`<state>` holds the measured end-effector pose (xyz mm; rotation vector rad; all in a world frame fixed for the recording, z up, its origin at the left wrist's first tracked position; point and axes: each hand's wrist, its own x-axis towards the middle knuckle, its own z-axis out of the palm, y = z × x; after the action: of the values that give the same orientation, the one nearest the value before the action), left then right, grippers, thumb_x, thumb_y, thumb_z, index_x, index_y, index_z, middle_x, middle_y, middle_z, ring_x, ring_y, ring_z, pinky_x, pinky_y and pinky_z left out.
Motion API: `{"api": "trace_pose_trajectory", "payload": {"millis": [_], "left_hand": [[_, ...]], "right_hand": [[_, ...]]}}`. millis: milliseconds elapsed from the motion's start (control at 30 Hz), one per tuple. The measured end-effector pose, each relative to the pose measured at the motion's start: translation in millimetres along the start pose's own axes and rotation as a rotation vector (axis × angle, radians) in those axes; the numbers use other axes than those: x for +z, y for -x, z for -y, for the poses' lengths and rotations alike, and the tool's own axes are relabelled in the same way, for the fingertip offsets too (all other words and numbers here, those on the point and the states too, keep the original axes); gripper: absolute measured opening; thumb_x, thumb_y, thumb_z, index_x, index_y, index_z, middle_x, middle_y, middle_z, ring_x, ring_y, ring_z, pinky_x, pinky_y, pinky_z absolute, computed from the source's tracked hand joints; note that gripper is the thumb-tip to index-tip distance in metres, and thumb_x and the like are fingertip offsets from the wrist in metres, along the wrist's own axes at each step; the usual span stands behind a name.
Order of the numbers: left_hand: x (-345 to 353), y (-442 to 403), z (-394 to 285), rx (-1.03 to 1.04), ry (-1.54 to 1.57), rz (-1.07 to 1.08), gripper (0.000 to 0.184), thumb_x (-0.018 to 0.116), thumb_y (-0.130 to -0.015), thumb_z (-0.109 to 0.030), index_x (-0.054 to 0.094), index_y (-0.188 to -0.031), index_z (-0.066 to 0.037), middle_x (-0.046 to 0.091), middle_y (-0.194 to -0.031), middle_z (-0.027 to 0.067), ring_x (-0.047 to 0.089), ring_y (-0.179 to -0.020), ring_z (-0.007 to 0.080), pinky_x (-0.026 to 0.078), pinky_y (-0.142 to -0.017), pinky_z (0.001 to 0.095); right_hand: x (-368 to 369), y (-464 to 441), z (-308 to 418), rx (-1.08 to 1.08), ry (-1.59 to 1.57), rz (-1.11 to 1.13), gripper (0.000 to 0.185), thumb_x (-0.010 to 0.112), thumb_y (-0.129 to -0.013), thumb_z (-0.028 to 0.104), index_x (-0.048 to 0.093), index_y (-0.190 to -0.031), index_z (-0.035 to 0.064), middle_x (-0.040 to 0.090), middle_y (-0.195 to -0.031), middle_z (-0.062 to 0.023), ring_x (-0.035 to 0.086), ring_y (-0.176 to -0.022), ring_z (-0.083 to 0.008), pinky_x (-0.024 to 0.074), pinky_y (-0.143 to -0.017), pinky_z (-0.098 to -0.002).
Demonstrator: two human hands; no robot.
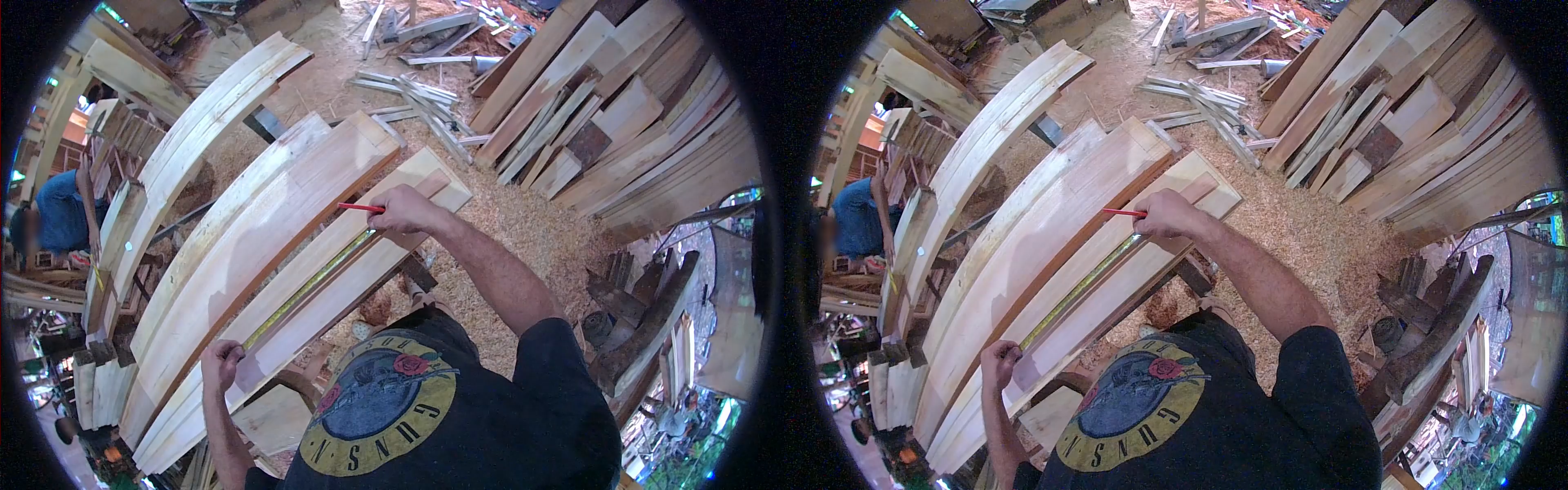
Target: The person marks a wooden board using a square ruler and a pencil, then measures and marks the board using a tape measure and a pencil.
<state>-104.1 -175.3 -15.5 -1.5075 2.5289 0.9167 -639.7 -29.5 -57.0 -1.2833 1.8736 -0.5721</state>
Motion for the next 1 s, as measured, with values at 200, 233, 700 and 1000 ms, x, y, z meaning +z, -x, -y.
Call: {"api": "trace_pose_trajectory", "payload": {"millis": [200, 233, 700, 1000], "left_hand": [[0, 0, 0, -0.015, 0.004, 0.009, 0.011, 0.076, -0.086, -0.006, 0.08, -0.095, -0.002, 0.078, -0.088, 0.0133, 0.076, -0.082, 0.0246, 0.059, -0.079, 0.0369], [0, 0, -1, -0.017, -0.001, 0.009, 0.011, 0.075, -0.086, -0.006, 0.08, -0.095, -0.002, 0.078, -0.088, 0.0133, 0.076, -0.083, 0.0245, 0.059, -0.079, 0.0369], [-3, 1, -8, -0.021, -0.015, 0.02, 0.011, 0.075, -0.087, -0.008, 0.081, -0.095, -0.002, 0.079, -0.088, 0.0135, 0.076, -0.082, 0.0252, 0.059, -0.08, 0.0376], [-3, 1, -7, -0.02, -0.013, 0.026, 0.012, 0.074, -0.086, -0.008, 0.08, -0.094, -0.002, 0.079, -0.088, 0.0141, 0.076, -0.083, 0.0264, 0.059, -0.081, 0.0385]], "right_hand": [[0, 1, 2, 0.016, -0.014, -0.004, 0.028, 0.073, -0.083, 0.034, 0.082, -0.099, 0.0128, 0.078, -0.086, -0.0119, 0.075, -0.079, -0.0291, 0.0594, -0.077, -0.0424], [0, 1, 2, 0.019, -0.014, -0.003, 0.028, 0.073, -0.083, 0.034, 0.082, -0.099, 0.0129, 0.078, -0.086, -0.0119, 0.075, -0.079, -0.0293, 0.0593, -0.077, -0.0424], [3, -3, -3, -0.015, -0.003, -0.038, 0.028, 0.072, -0.083, 0.034, 0.082, -0.099, 0.0135, 0.079, -0.088, -0.0134, 0.075, -0.084, -0.0302, 0.0581, -0.08, -0.0424], [4, -3, -6, -0.01, -0.035, -0.031, 0.029, 0.072, -0.082, 0.034, 0.083, -0.1, 0.0132, 0.079, -0.088, -0.0145, 0.075, -0.084, -0.0313, 0.0579, -0.08, -0.0423]]}}
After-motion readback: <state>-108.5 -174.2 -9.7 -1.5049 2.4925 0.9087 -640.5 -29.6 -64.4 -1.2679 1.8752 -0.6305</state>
